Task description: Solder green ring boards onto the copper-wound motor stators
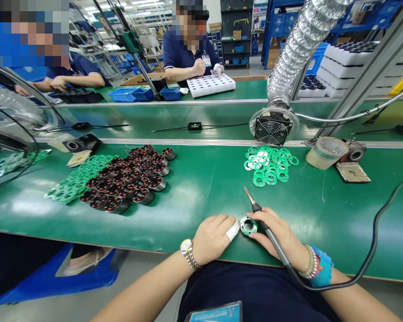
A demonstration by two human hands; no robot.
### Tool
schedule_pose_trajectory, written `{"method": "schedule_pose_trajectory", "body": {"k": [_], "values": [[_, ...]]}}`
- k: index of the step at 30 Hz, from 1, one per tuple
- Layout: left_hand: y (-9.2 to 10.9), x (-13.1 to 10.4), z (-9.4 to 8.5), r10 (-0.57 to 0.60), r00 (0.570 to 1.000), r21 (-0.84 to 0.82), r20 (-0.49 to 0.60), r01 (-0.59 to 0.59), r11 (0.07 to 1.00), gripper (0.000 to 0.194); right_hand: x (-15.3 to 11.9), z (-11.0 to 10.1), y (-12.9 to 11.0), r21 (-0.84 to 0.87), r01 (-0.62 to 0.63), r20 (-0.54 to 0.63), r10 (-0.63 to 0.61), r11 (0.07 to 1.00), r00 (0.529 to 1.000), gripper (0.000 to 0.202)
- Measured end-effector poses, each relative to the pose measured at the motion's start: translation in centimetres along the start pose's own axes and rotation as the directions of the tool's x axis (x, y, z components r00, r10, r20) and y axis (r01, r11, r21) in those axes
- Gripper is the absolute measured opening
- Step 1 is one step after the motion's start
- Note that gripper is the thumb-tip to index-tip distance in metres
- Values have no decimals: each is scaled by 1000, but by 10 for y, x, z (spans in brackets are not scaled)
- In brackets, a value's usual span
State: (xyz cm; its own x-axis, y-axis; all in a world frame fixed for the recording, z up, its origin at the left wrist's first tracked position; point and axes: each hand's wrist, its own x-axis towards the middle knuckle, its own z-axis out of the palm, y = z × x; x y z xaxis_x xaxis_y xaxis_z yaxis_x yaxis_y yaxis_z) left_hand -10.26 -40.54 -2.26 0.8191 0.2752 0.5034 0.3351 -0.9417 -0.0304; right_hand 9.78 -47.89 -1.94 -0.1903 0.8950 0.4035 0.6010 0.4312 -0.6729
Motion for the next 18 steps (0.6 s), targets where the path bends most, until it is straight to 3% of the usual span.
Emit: {"method": "schedule_pose_trajectory", "body": {"k": [4, 6, 8, 9, 10, 11, 13, 14, 15, 16, 18], "values": [[-8, 1, -5, 117, 993, -17, 9, -117, 993, 18, 0, -1, 1, 12, -9, 3, 9, 1000, 1000, 34], [-8, 1, -5, 98, 995, -65, 30, -96, 993, 18, -1, -1, 1, 21, -15, 3, 15, 1000, 1000, 35], [-6, 3, -3, -25, 993, -172, 111, 44, 984, 16, -2, 0, 2, 24, -18, 3, 18, 1000, 1000, 35], [-4, 6, -1, -133, 974, -249, 182, 176, 952, 14, -2, 1, 2, 26, -17, 3, 17, 1000, 1000, 35], [-2, 9, 0, -254, 927, -340, 277, 342, 876, 12, -2, 2, 2, 27, -17, 4, 17, 999, 1000, 35], [0, 14, 1, -365, 842, -433, 397, 522, 735, 11, -2, 3, 2, 30, -16, 5, 16, 999, 1000, 35], [2, 22, 3, -457, 586, -534, 669, 807, 252, 9, -3, 4, 3, 37, -19, 8, 19, 999, 1000, 36], [3, 25, 3, -422, 462, -518, 780, 855, -22, 8, -3, 4, 3, 40, -23, 10, 23, 999, 1000, 36], [3, 27, 3, -359, 374, -475, 855, 843, -253, 7, -3, 5, 3, 42, -27, 9, 26, 999, 1000, 36], [3, 27, 3, -298, 328, -431, 896, 801, -416, 7, -3, 5, 4, 45, -30, 9, 29, 999, 1000, 36], [0, 24, 1, -235, 334, -408, 913, 724, -557, 15, -4, 5, 4, 49, -29, 5, 29, 998, 1000, 35]]}}
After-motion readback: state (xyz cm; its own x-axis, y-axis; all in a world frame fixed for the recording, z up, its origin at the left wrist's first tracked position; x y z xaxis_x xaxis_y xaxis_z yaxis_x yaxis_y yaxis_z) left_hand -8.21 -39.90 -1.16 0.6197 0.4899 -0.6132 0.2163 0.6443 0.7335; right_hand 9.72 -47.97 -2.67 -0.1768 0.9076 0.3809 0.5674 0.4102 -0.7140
